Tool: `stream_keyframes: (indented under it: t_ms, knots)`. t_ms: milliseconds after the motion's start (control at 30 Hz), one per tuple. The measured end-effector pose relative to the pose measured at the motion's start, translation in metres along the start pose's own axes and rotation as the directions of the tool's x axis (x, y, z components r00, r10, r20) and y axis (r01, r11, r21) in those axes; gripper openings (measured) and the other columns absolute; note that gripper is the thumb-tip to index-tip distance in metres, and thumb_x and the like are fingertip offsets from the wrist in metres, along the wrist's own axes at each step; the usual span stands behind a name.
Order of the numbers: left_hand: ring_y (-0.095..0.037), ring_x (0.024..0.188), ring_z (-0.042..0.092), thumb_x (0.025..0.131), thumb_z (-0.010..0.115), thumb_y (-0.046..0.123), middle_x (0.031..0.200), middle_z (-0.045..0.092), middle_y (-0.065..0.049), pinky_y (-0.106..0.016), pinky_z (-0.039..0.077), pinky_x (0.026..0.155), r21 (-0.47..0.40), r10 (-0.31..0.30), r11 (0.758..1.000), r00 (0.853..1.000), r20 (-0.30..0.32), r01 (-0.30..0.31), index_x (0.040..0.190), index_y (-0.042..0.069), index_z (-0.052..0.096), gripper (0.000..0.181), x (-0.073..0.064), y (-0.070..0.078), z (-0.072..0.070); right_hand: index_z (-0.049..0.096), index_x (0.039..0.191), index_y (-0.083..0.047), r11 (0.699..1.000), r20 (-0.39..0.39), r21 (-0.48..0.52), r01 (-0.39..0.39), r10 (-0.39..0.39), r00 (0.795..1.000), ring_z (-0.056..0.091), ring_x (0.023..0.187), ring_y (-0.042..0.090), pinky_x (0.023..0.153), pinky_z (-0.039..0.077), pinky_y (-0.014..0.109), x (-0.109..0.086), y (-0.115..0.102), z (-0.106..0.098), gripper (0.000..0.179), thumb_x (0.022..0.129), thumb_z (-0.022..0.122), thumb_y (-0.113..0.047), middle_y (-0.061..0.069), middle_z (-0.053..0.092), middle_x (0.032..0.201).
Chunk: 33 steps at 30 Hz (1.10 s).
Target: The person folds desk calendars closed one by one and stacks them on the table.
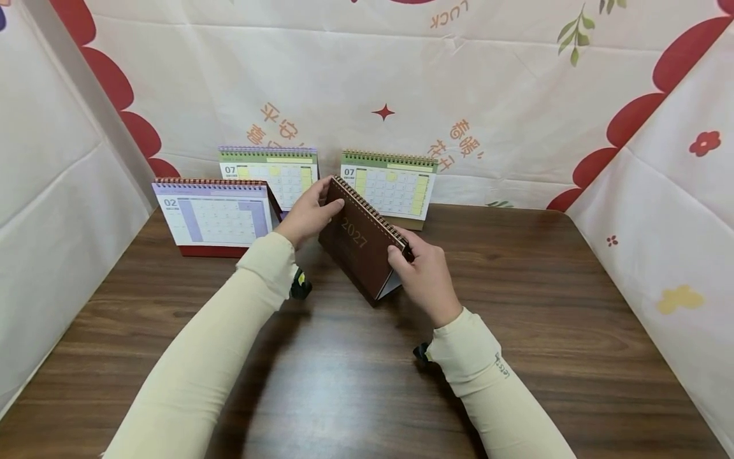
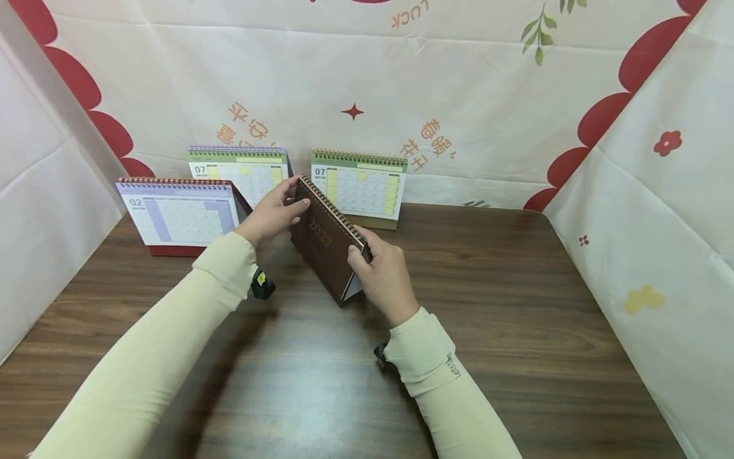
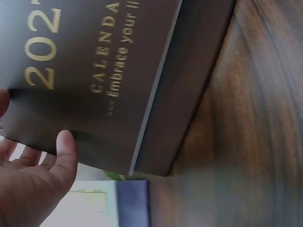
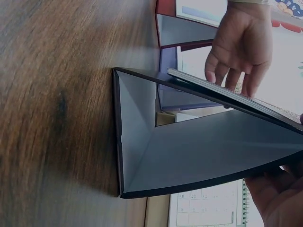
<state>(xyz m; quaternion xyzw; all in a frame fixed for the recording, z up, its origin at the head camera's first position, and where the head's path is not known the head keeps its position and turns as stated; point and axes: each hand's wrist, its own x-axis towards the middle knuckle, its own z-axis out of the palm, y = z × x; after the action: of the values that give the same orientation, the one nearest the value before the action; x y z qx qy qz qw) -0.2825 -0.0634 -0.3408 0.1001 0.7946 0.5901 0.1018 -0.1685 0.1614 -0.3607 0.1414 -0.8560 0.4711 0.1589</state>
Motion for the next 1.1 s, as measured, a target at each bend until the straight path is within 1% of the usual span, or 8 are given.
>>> stream_keyframes:
  t_ms: [100,267,400,600,733,900,967,1100]
  knots:
    - [-0.023,0.136,0.039,0.103,0.055,0.026,0.15,0.041,-0.005,-0.044,0.04,0.106,-0.016,0.0,1.0,1.0,-0.014,0.0,0.158,0.02,0.025,0.063,0.002,-0.005,0.001,0.063,0.133,-0.012,1.0,0.002,-0.001,0.001,-0.001,1.0,0.07,0.082,0.015,0.066,0.057,0.033,0.0,0.0,0.0,0.036,0.098,0.059,-0.015,0.009,0.072,0.106]
    - [-0.024,0.13,0.044,0.103,0.056,0.029,0.141,0.049,-0.006,-0.045,0.037,0.107,0.02,0.034,0.999,0.999,-0.034,-0.033,0.154,0.015,0.033,0.057,0.003,-0.01,0.003,0.063,0.133,-0.012,1.0,-0.012,-0.018,0.005,-0.005,1.0,0.07,0.082,0.014,0.067,0.057,0.033,0.0,-0.001,0.0,0.036,0.098,0.059,-0.017,0.008,0.073,0.104]
    - [-0.026,0.129,0.045,0.103,0.056,0.029,0.139,0.048,-0.009,-0.045,0.037,0.107,0.036,0.048,0.998,0.998,-0.032,-0.047,0.15,0.011,0.035,0.055,0.004,-0.012,0.002,0.064,0.132,-0.011,1.0,-0.02,-0.016,0.009,-0.01,1.0,0.069,0.082,0.014,0.067,0.057,0.033,-0.001,-0.001,0.001,0.035,0.097,0.06,-0.016,0.008,0.073,0.104]
    - [-0.027,0.127,0.047,0.103,0.056,0.03,0.138,0.048,-0.011,-0.044,0.037,0.107,0.039,0.061,0.997,0.998,-0.029,-0.06,0.15,0.01,0.034,0.055,0.006,-0.014,0.0,0.063,0.133,-0.011,1.0,-0.016,-0.021,0.011,-0.011,1.0,0.069,0.083,0.015,0.067,0.057,0.034,0.0,-0.001,0.001,0.036,0.098,0.059,-0.016,0.009,0.072,0.105]
    - [-0.027,0.127,0.046,0.103,0.056,0.032,0.138,0.049,-0.012,-0.045,0.036,0.108,0.07,0.07,0.995,0.997,-0.034,-0.068,0.151,0.01,0.033,0.057,0.007,-0.014,0.001,0.063,0.133,-0.011,0.999,-0.026,-0.035,0.011,-0.012,1.0,0.069,0.082,0.015,0.068,0.057,0.035,0.001,-0.001,0.0,0.036,0.097,0.059,-0.016,0.009,0.072,0.105]
    - [-0.029,0.122,0.049,0.103,0.056,0.033,0.132,0.05,-0.014,-0.046,0.038,0.105,0.09,0.069,0.994,0.997,-0.036,-0.065,0.148,0.009,0.035,0.056,0.006,-0.017,0.001,0.064,0.132,-0.011,0.999,-0.024,-0.036,0.008,-0.009,1.0,0.069,0.083,0.015,0.069,0.056,0.035,0.0,-0.001,0.001,0.035,0.097,0.059,-0.015,0.008,0.073,0.104]
    - [-0.03,0.122,0.048,0.103,0.055,0.034,0.132,0.048,-0.016,-0.047,0.038,0.105,0.095,0.06,0.994,0.998,-0.026,-0.057,0.147,0.008,0.035,0.055,0.005,-0.019,0.001,0.064,0.131,-0.011,0.999,-0.022,-0.036,0.005,-0.005,1.0,0.069,0.083,0.015,0.069,0.056,0.035,-0.002,-0.001,0.002,0.035,0.097,0.059,-0.014,0.008,0.073,0.104]
    - [-0.031,0.133,0.039,0.102,0.054,0.04,0.146,0.04,-0.017,-0.048,0.033,0.109,0.137,0.037,0.99,0.999,-0.007,-0.035,0.15,0.008,0.031,0.062,0.005,-0.02,-0.001,0.063,0.132,-0.009,0.999,-0.025,-0.036,-0.005,0.004,1.0,0.069,0.084,0.014,0.069,0.056,0.034,-0.003,-0.002,0.001,0.035,0.097,0.059,-0.014,0.008,0.072,0.105]
